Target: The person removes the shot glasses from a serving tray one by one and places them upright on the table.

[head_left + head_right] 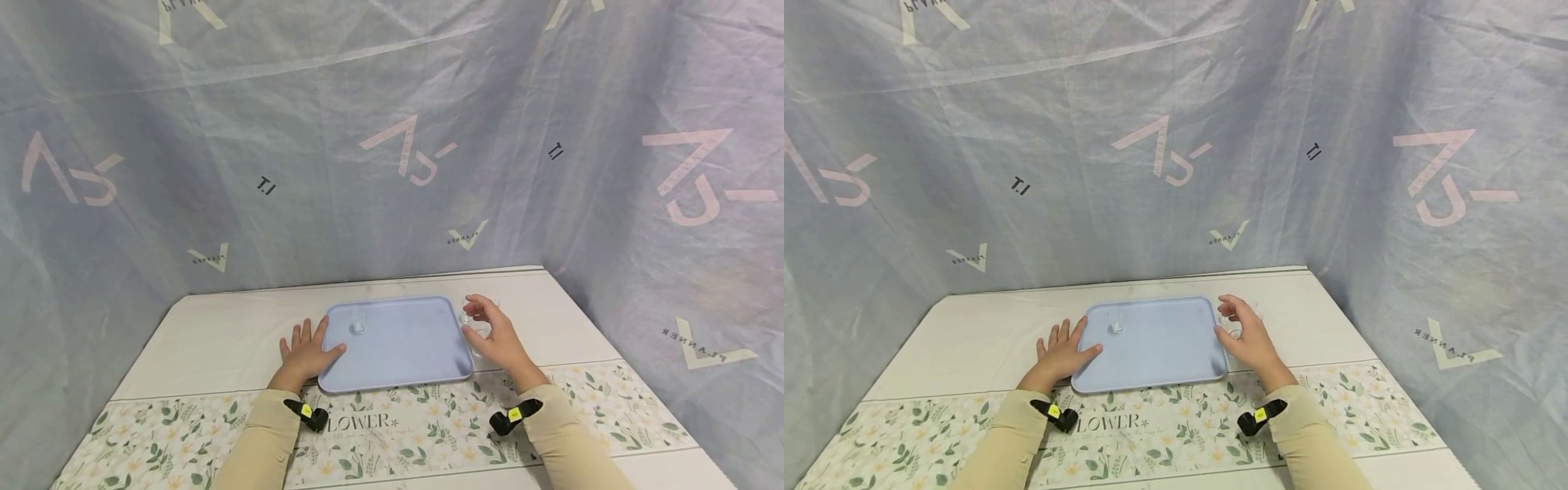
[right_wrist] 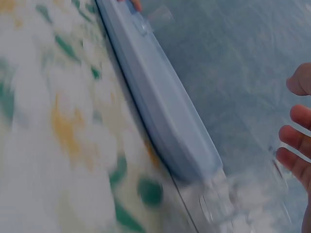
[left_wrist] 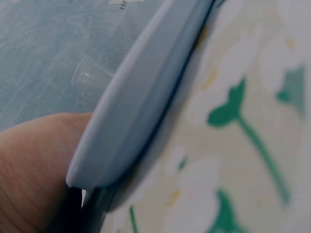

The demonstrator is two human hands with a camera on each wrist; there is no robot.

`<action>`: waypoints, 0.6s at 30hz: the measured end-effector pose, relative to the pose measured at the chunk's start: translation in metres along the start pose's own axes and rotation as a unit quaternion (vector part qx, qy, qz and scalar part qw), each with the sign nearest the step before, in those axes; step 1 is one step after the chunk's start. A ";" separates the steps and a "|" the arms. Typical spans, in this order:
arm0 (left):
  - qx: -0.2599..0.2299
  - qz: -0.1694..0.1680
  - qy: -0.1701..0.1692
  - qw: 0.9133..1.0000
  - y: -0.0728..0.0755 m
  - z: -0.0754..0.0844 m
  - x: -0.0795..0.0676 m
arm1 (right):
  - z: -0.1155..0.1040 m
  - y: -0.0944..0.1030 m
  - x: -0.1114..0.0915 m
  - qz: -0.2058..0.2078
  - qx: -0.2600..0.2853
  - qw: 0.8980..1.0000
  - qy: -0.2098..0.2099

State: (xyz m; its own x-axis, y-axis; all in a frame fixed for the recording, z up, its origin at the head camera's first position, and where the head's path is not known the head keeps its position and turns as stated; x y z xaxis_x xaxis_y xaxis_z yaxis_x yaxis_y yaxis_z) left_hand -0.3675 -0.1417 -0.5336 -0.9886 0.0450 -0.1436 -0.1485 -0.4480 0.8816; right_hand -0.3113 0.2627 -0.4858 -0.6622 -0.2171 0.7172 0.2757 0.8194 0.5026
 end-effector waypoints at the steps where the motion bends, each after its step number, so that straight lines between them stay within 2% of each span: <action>1: 0.001 -0.001 -0.001 1.000 -0.002 -0.002 0.003 | -0.002 -0.004 0.003 -0.001 0.001 1.000 0.001; 6: 0.002 -0.004 0.000 1.000 -0.004 -0.005 0.006 | -0.008 -0.025 0.012 -0.017 0.032 0.999 0.006; 14: -0.003 -0.005 0.000 1.000 -0.001 -0.003 0.001 | -0.024 -0.050 0.025 -0.056 0.029 0.997 0.040; 18: 0.002 -0.006 0.002 1.000 0.001 0.000 -0.001 | -0.029 -0.061 0.030 -0.064 0.043 0.996 0.034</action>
State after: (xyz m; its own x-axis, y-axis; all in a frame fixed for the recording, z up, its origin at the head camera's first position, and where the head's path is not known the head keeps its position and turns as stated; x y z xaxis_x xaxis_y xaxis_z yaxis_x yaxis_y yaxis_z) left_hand -0.3666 -0.1423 -0.5325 -0.9867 0.0473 -0.1554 -0.1601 -0.4442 0.8815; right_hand -0.3278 0.1904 -0.4808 -0.6387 -0.3550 0.6827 0.1299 0.8247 0.5504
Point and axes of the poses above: each hand's wrist, its own x-axis towards the middle knuckle, its own y-axis out of the back of the hand, z = x × y, the point moved 1 cm from there along x, towards the middle knuckle, and after that the axes turned 7 degrees about y, right-handed, at the moved point
